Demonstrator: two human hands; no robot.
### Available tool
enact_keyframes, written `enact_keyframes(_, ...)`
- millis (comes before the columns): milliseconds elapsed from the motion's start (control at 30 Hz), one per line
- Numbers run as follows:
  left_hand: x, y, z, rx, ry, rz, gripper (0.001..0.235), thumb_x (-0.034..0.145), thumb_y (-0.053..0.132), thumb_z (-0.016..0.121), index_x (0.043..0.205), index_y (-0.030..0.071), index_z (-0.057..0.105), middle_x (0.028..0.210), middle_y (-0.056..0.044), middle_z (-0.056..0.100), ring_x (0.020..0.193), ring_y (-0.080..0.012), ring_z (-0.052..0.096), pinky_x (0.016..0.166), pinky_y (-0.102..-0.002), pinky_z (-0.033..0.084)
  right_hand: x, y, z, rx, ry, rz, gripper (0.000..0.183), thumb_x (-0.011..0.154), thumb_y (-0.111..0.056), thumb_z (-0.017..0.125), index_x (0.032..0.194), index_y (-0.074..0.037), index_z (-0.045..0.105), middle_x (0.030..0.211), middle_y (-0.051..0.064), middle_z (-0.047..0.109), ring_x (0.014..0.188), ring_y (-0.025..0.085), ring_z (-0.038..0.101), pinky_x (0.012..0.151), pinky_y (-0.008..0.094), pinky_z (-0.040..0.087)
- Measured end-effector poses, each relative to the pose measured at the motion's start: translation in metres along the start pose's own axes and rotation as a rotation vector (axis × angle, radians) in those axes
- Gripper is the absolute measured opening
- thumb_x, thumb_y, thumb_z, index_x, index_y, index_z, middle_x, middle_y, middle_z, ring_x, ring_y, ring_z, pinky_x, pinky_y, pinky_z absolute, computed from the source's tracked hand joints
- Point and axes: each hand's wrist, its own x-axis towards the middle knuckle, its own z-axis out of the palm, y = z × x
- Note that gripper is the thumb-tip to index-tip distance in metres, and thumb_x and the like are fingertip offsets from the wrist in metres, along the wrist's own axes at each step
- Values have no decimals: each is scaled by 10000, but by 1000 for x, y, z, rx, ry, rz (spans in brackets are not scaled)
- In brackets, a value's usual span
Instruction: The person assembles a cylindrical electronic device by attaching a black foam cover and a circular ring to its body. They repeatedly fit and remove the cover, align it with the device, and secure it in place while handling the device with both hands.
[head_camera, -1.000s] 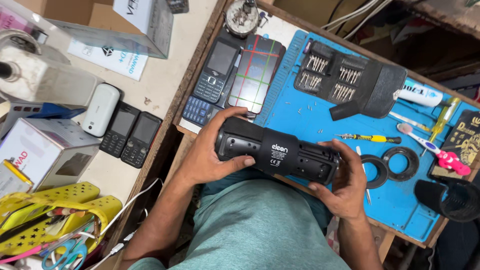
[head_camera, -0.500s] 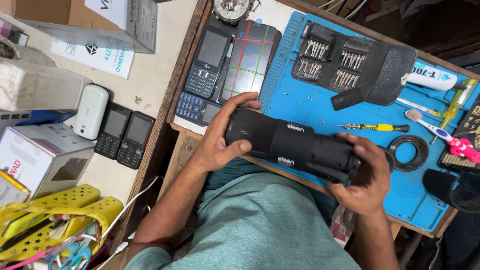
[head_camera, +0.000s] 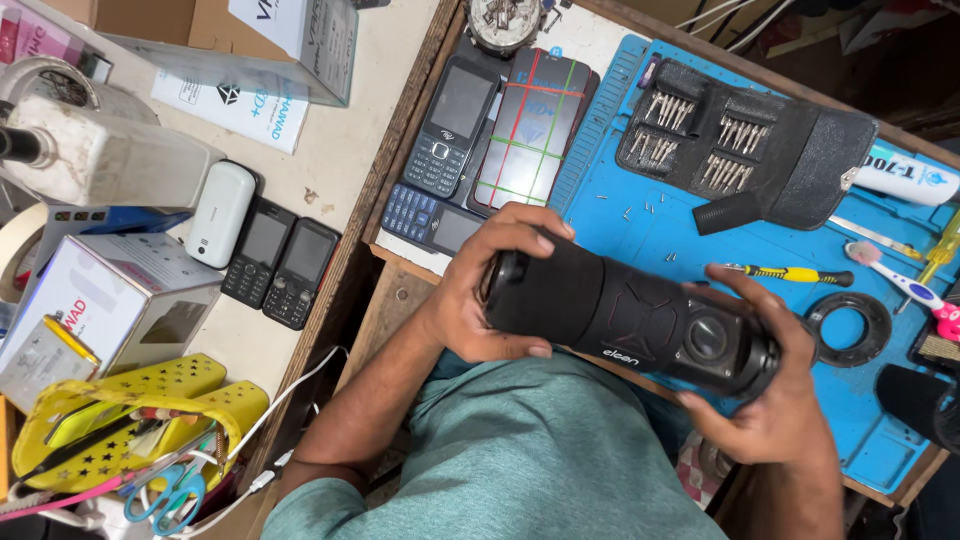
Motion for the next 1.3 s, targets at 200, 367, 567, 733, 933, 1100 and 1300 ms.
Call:
enact_keyframes(200, 0, 2, -6, 171, -168, 43, 759, 713, 176, 995, 1316, 129, 535, 1453, -151, 504, 1322, -285, 571, 1122, -431, 513, 6, -3, 4, -481, -10, 49, 786, 602, -253, 936, 1293, -80, 604, 1264, 193, 668, 1151, 308, 705, 980, 406, 576)
enact_keyframes(367, -3, -2, -10, 419, -271, -22, 736, 684, 227, 987, 1309, 143, 608, 1413, -102, 528, 1320, -310, 580, 1122, -453, 525, 0, 15, 11, -675, -13, -125, 641, 645, -243, 930, 1195, -92, 639, 1233, 152, 670, 1108, 320, 690, 893, 420, 567)
enact_keyframes(567, -16, -12, 0, 562, -293, -15, 707, 711, 207, 960, 1335, 230, 627, 1427, -52, 533, 1347, -320, 578, 1146, -461, 551, -5, 16, 14, -801, -46, -153, 553, 675, -192, 904, 1170, -129, 668, 1240, 153, 656, 1136, 346, 671, 899, 454, 565)
enact_keyframes(733, -17, -19, 2, 576, -283, -13, 687, 725, 224, 949, 1333, 243, 630, 1418, -45, 538, 1337, -315, 581, 1128, -443, 572, 3, -1, 15, -930, -131, -98, 530, 633, -252, 896, 1119, -160, 705, 1233, 111, 652, 1159, 322, 633, 1009, 536, 542)
enact_keyframes(933, -12, -19, -1, 565, -296, -56, 700, 723, 260, 949, 1341, 235, 620, 1415, -62, 541, 1329, -324, 579, 1107, -443, 571, 15, -10, 21, -951, -225, -102, 474, 701, -268, 888, 1144, -228, 725, 1330, 66, 633, 1200, 299, 604, 931, 465, 516)
enact_keyframes(1100, -10, -19, -2, 572, -282, -90, 722, 703, 252, 949, 1345, 246, 619, 1425, -56, 544, 1329, -309, 586, 1108, -434, 574, 25, -10, 20, -987, -261, -128, 507, 678, -312, 885, 1151, -232, 721, 1344, 75, 630, 1144, 310, 606, 874, 471, 511)
enact_keyframes(1300, -13, -24, -3, 602, -291, -78, 747, 708, 251, 956, 1368, 259, 605, 1439, -49, 528, 1343, -301, 583, 1127, -441, 570, 33, -13, 23, -1051, -337, -79, 491, 632, -289, 901, 1080, -215, 715, 1307, 76, 638, 1114, 307, 616, 827, 463, 502)
